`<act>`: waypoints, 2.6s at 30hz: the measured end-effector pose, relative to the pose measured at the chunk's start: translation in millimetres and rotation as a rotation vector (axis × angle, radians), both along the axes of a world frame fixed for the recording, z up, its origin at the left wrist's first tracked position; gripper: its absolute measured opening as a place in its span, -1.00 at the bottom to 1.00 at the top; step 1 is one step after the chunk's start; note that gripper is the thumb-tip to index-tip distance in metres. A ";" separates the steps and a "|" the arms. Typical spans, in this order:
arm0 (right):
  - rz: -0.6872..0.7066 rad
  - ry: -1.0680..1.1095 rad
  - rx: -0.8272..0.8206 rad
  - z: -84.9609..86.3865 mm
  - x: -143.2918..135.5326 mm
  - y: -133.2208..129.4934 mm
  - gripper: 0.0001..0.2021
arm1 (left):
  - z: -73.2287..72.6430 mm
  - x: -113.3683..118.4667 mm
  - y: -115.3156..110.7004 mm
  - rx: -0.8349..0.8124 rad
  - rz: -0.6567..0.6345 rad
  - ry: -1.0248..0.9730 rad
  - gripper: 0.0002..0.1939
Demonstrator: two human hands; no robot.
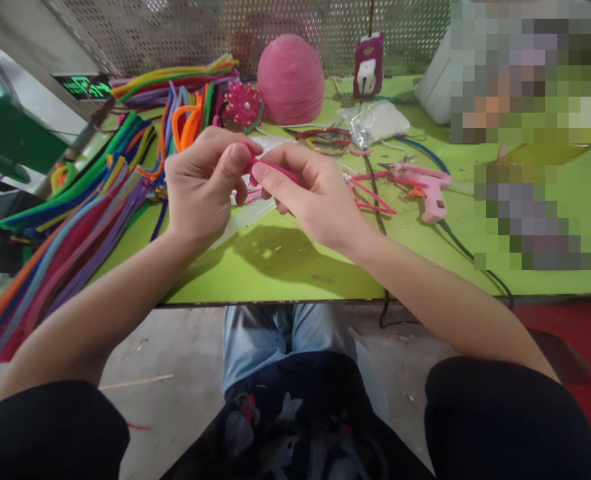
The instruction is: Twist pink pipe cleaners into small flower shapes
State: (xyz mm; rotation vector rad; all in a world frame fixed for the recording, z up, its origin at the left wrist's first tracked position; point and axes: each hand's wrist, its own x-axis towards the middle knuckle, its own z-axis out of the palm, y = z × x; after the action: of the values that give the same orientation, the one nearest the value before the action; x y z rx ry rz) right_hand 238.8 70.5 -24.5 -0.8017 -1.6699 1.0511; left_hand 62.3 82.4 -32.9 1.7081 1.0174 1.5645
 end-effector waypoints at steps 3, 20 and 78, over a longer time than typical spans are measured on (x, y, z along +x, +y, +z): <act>0.135 0.140 -0.120 -1.2 0.4 4.2 -0.58 | 3.9 0.2 -3.9 0.068 0.019 0.008 -0.55; -0.359 -0.790 0.753 5.6 31.3 15.9 -0.59 | 7.4 1.4 4.2 -0.404 -0.302 -0.245 -0.79; -0.159 -0.228 0.297 2.2 21.9 16.6 -0.73 | 6.8 -5.7 15.8 -0.454 -0.324 -0.202 -0.82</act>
State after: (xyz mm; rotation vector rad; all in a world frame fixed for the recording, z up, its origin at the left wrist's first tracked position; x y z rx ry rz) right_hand 260.8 87.0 -22.4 -0.8632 -1.8649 0.6008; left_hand 56.6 98.2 -26.1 1.2957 0.8608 1.1626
